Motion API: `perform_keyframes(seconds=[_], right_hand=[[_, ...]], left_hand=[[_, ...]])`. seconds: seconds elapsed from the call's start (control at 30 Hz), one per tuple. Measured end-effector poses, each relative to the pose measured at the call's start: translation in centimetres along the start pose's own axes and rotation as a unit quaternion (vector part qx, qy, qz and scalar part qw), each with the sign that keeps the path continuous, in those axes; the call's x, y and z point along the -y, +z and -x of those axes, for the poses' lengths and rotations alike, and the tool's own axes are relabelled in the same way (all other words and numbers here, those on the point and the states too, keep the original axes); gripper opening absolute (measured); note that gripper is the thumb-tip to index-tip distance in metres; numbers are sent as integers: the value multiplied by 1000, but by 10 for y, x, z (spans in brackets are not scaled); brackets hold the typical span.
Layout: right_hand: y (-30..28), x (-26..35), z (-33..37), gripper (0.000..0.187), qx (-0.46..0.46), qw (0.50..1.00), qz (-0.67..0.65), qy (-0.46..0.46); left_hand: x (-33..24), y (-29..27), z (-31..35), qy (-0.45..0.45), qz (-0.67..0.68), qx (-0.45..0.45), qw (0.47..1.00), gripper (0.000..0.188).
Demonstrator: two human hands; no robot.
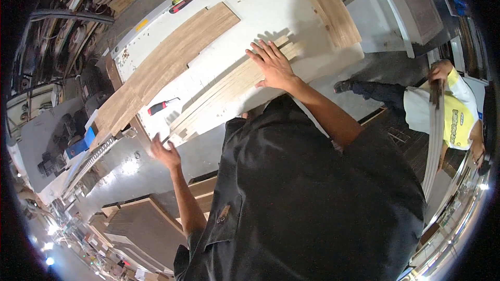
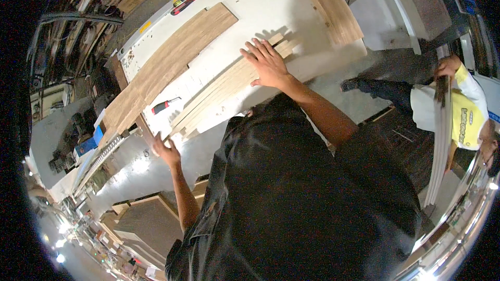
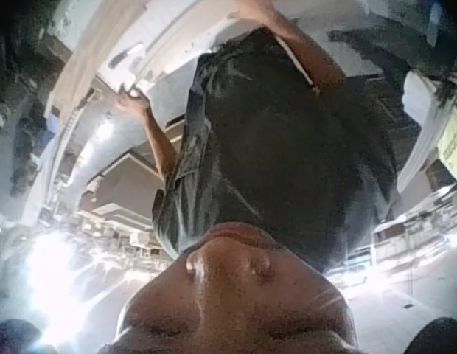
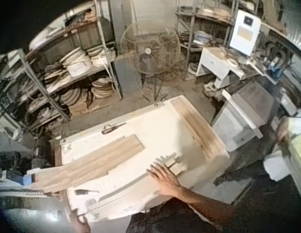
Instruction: Feeding wood panels into an edge-banding machine and then using a hand scraper to clean the edges.
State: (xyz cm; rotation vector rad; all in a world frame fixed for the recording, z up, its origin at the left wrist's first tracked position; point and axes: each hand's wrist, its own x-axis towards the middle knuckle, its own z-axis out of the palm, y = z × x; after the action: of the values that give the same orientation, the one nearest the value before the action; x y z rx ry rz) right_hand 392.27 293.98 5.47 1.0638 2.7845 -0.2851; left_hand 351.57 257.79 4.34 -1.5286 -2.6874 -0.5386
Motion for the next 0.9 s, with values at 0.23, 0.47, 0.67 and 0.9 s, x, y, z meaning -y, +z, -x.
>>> perform_keyframes(seconds=[0.23,0.47,0.67,0.9], right_hand=[[0,1,-3,138,0,1000,-4,-10],[3,-2,-3,138,-6,1000,-2,-16],[0,-6,-1,131,-35,999,10,-20],[2,-12,2,115,-63,997,-30,-23]], left_hand=[[-9,0,-20,69,-2,104,992,25],[18,-48,-17,115,-85,47,989,16],[62,-200,-16,161,-211,20,964,14],[22,-456,-64,225,-501,77,832,32]])
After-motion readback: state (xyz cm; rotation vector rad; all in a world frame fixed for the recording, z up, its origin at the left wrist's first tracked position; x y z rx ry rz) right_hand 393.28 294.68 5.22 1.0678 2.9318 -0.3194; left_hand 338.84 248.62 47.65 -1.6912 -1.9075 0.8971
